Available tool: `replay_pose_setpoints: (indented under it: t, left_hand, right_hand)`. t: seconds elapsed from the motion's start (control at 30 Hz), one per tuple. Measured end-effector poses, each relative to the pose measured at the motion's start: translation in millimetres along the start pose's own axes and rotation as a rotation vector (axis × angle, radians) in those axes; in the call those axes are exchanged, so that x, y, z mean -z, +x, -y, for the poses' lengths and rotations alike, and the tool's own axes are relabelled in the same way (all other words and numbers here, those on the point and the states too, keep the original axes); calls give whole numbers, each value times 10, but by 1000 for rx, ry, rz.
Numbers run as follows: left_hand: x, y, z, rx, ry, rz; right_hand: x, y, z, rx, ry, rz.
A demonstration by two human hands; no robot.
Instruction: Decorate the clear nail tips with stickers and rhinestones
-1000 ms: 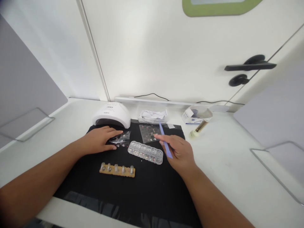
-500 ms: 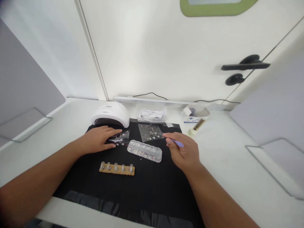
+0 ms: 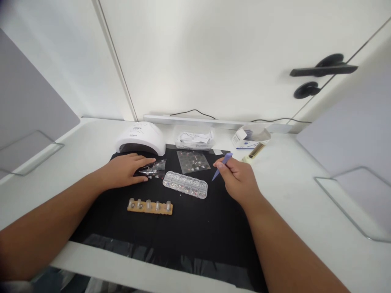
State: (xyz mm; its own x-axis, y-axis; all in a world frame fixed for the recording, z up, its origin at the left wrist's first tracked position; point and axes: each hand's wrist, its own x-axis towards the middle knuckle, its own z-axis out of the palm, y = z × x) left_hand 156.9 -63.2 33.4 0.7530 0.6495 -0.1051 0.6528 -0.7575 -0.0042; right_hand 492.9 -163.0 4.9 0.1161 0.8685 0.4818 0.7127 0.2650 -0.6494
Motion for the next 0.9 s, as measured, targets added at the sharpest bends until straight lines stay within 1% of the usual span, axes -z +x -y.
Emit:
replay_pose_setpoints:
  t: [0.07, 0.23, 0.3, 0.37, 0.5, 0.57, 0.67, 0.83, 0.9]
  left_hand:
    - [-1, 4, -1, 0, 3, -1]
    - [-21, 8, 8, 0, 5, -3]
    - [-33, 6, 17, -7, 5, -6]
    - [-45, 4, 26, -16, 7, -11]
    - [-59, 8, 38, -23, 3, -11]
    - [-60, 14, 38, -21, 1, -7]
    - [-55, 21, 34, -15, 11, -4]
    - [-65, 15, 41, -14, 16, -26]
    - [-77, 12, 51, -19, 13, -37]
  right_hand:
    - [4, 16, -18, -21, -11, 58]
    - [25, 52, -57, -120, -21, 274]
    - [29, 59, -65, -141, -7, 306]
    - [35, 60, -59, -153, 28, 247]
    - [36, 51, -8, -164, 134, 38]
    - [19, 45, 18, -171, 225, -29]
    - [-36, 29, 22, -169, 336, -74]
    - [-182, -33, -21, -113, 423, -158]
    - [-244, -71, 12, -87, 455, -176]
